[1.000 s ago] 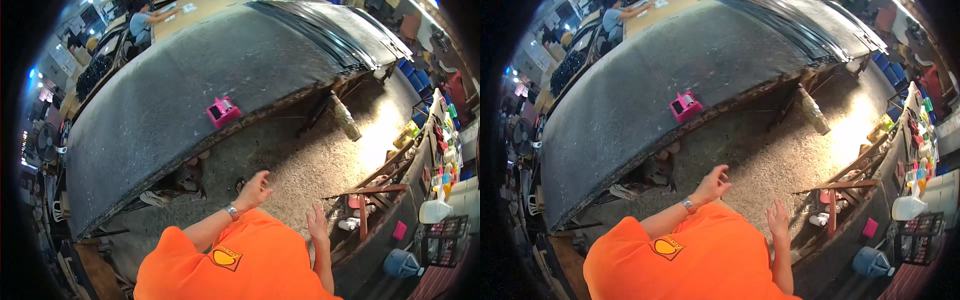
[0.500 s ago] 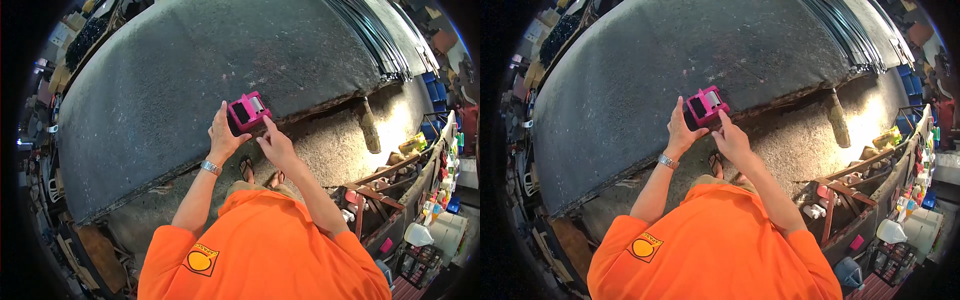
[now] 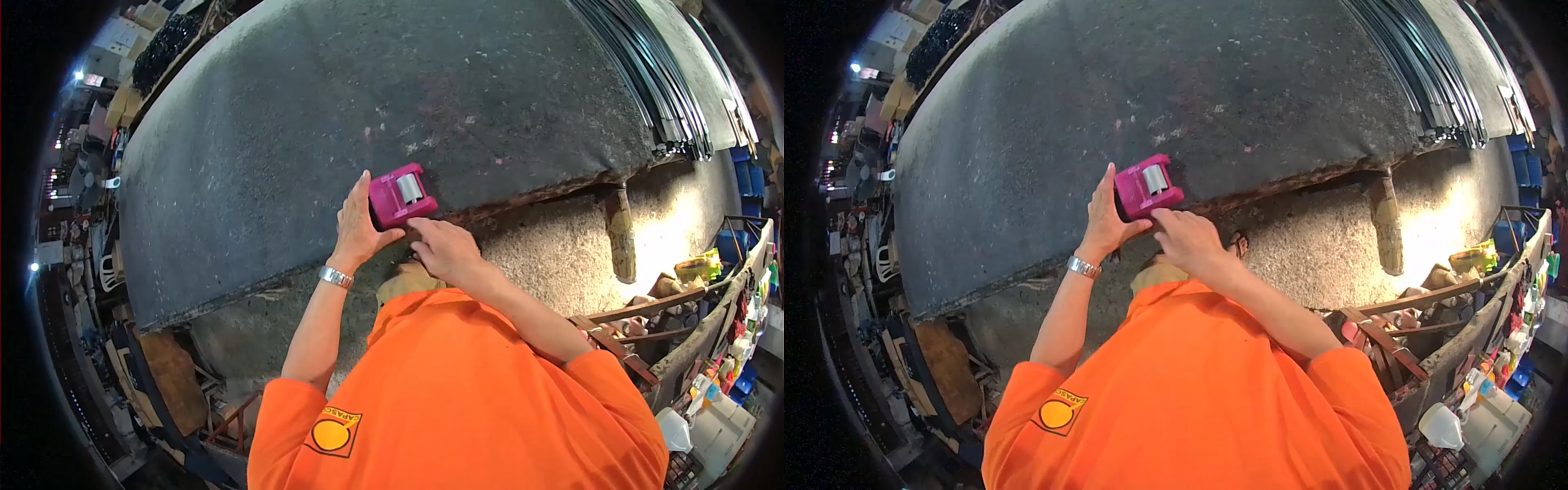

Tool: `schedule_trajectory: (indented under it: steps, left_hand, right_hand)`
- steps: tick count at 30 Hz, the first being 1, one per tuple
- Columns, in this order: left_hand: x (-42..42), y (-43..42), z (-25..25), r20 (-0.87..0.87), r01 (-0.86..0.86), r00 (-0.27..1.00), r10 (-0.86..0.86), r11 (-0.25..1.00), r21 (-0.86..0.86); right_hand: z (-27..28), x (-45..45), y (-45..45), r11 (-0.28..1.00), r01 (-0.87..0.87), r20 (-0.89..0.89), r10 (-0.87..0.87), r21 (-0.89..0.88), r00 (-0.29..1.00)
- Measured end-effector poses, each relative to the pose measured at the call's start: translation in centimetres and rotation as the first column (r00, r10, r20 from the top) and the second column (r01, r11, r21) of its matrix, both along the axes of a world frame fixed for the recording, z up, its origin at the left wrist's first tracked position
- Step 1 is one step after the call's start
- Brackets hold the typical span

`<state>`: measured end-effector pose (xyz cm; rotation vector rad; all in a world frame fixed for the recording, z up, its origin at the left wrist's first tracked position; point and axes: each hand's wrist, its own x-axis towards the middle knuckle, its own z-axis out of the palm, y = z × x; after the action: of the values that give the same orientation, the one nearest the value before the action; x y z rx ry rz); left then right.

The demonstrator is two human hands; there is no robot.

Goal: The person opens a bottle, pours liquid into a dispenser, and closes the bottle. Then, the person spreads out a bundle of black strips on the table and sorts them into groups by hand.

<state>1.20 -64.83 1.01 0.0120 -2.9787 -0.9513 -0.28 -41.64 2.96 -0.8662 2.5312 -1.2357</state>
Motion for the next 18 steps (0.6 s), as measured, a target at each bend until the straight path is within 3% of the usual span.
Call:
schedule_trajectory:
  steps: [4,7,13,18]
  left_hand:
    - [-1.1,0.3,0.4,-0.025,0.031,0.999,-0.031,0.999,-0.008]
    - [-1.6,0.1,0.6,-0.078,0.074,0.994,-0.073,0.997,0.014]
    - [-2.1,-0.3,0.7,-0.114,0.112,0.988,-0.107,0.993,0.040]
    - [-3.3,-0.9,0.8,-0.131,0.145,0.982,-0.135,0.987,0.074]
  right_hand:
    - [0.4,-2.7,3.1,0.981,0.157,0.070,-0.165,0.111,0.984]
    - [-1.3,-4.7,2.5,0.978,0.133,-0.137,-0.112,0.160,0.984]
    - [-1.6,-6.1,1.2,0.981,0.072,-0.153,-0.045,0.179,0.987]
    - [-1.3,-6.2,0.6,0.987,0.129,-0.252,-0.101,0.094,0.962]
